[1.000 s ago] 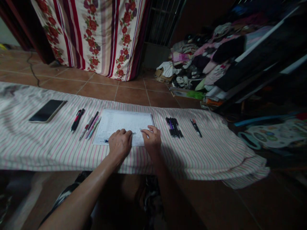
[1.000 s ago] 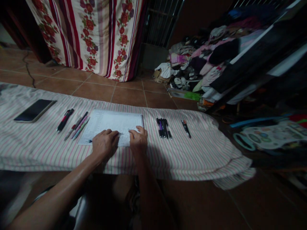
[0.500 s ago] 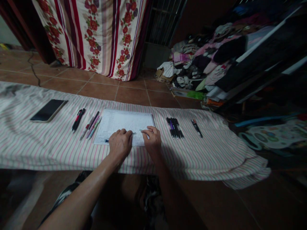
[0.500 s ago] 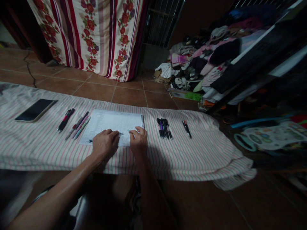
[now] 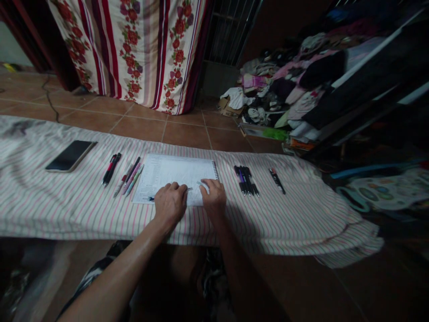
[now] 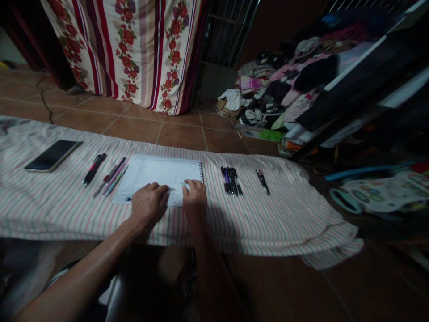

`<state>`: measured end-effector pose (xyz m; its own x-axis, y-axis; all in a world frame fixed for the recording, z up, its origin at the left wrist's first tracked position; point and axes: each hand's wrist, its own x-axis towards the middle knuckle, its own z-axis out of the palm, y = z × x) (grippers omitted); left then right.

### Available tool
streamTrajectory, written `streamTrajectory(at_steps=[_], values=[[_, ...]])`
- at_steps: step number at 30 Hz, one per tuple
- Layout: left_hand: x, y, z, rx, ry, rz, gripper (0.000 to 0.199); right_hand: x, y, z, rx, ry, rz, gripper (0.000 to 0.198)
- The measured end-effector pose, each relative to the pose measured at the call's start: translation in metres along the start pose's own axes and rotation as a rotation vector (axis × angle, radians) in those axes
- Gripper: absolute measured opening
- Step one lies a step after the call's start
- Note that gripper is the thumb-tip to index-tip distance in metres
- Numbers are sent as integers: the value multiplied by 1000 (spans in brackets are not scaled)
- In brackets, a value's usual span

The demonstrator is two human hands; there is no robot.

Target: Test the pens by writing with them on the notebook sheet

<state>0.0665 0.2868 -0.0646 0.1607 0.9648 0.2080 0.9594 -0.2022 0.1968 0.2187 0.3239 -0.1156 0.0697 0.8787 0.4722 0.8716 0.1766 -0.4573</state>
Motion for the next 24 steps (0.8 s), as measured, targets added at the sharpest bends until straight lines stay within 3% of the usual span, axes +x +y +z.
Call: streamTrajectory(at_steps=[14,24], values=[[1,-8,-3,-21,16,3,26,1,-9,-2,-56,1,33,15],[0,-13,-3,-30,60,22,27,53,-7,-8,-254,-108,160,15]])
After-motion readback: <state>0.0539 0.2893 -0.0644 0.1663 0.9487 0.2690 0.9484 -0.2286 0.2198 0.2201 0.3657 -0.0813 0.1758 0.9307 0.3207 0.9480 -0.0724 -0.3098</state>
